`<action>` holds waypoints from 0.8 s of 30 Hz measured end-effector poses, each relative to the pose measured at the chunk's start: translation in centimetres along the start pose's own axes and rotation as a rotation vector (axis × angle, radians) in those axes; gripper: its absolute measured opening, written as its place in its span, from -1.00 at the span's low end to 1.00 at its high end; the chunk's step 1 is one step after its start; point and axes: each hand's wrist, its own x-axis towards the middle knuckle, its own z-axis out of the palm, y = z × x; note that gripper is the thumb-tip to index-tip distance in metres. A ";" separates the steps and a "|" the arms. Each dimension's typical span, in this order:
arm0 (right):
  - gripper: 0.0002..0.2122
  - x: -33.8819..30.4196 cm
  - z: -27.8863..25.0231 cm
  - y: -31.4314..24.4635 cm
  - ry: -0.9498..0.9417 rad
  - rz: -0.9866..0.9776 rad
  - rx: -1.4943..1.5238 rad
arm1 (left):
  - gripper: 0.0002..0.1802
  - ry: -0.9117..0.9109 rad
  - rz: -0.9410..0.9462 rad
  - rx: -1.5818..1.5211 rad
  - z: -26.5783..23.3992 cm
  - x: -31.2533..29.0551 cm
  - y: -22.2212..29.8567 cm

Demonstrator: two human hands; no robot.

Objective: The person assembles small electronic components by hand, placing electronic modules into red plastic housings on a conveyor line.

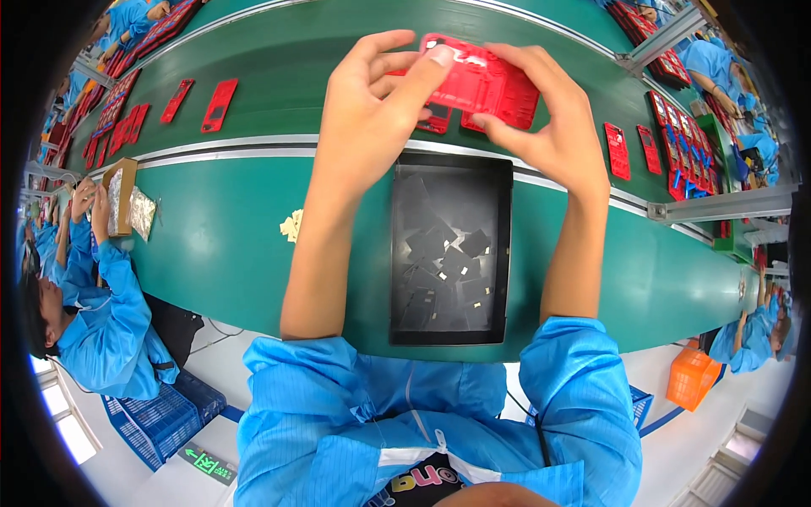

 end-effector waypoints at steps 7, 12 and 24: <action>-0.69 0.0 -0.3 -1.2 0.223 0.095 -0.106 | -0.65 -0.014 -0.013 -0.271 -1.5 0.8 0.5; -0.85 -3.3 4.5 -1.9 -0.505 0.191 -0.112 | -0.65 -0.145 -0.132 -0.706 -3.0 1.4 0.0; -0.82 -4.9 5.2 -3.0 -0.845 0.375 0.216 | -0.54 -0.157 -0.168 -0.637 -2.7 1.1 0.5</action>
